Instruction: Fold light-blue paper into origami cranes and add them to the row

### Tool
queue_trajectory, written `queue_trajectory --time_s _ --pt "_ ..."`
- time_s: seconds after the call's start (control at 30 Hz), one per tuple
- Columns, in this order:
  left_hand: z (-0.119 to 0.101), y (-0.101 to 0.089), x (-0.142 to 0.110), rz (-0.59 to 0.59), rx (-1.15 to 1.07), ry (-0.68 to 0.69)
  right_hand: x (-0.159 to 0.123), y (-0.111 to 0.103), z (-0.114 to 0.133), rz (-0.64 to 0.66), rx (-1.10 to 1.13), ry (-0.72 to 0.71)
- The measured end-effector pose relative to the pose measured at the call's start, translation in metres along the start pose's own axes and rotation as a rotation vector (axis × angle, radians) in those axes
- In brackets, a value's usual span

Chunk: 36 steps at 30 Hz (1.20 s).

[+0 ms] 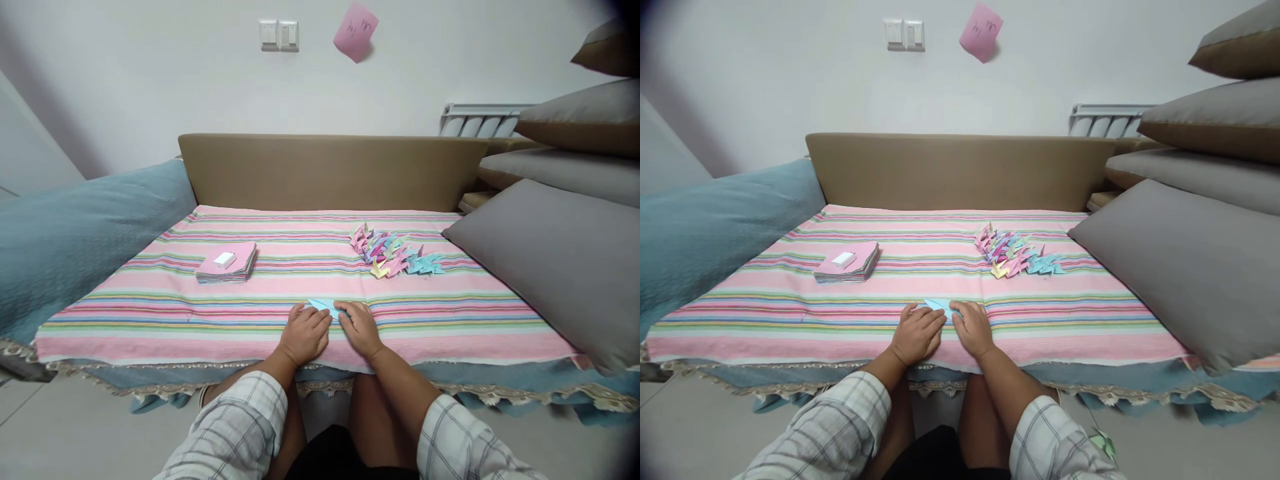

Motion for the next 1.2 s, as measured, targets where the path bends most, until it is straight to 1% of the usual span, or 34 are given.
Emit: queue_trajectory --time_s 0.13,0.23,0.4,0.5,0.6,0.73,0.87,1.0,1.07,1.2 --pt "0.0 -0.001 0.002 -0.049 -0.021 -0.011 -0.003 -0.004 0.002 -0.029 0.051 -0.012" --pt "0.001 0.002 0.004 -0.036 -0.012 -0.009 -0.005 -0.005 0.002 -0.046 0.094 -0.028" --pt "0.005 0.007 0.006 0.005 0.019 -0.009 -0.01 -0.004 0.008 -0.081 0.103 -0.159" --pt "0.008 0.005 0.007 0.004 0.022 -0.044 -0.012 -0.002 0.012 -0.06 0.089 -0.245" --pt "0.009 0.002 0.008 0.004 0.011 -0.081 -0.013 0.002 0.016 -0.009 0.064 -0.32" --pt "0.008 0.001 0.009 0.016 -0.021 -0.078 -0.015 0.006 0.017 0.031 0.032 -0.384" --pt "0.007 0.001 0.009 0.018 -0.022 -0.086 -0.013 0.007 0.015 0.019 -0.002 -0.337" --pt "0.006 0.001 0.009 0.028 -0.02 -0.077 -0.01 0.003 0.01 -0.095 -0.056 -0.217" --pt "0.006 0.001 0.01 0.027 -0.025 -0.07 -0.008 0.003 0.006 -0.129 -0.087 -0.164" --pt "0.008 0.002 0.009 0.027 -0.041 -0.057 -0.006 0.006 0.005 -0.083 -0.123 -0.14"
Point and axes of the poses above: each hand's wrist, its own x-axis towards the middle knuckle, its own y-axis out of the palm, z = x × y, the point moved 5 cm from there along x, towards the middle knuckle, and after that the axes turned 2 degrees about z, right-handed, at the moved point
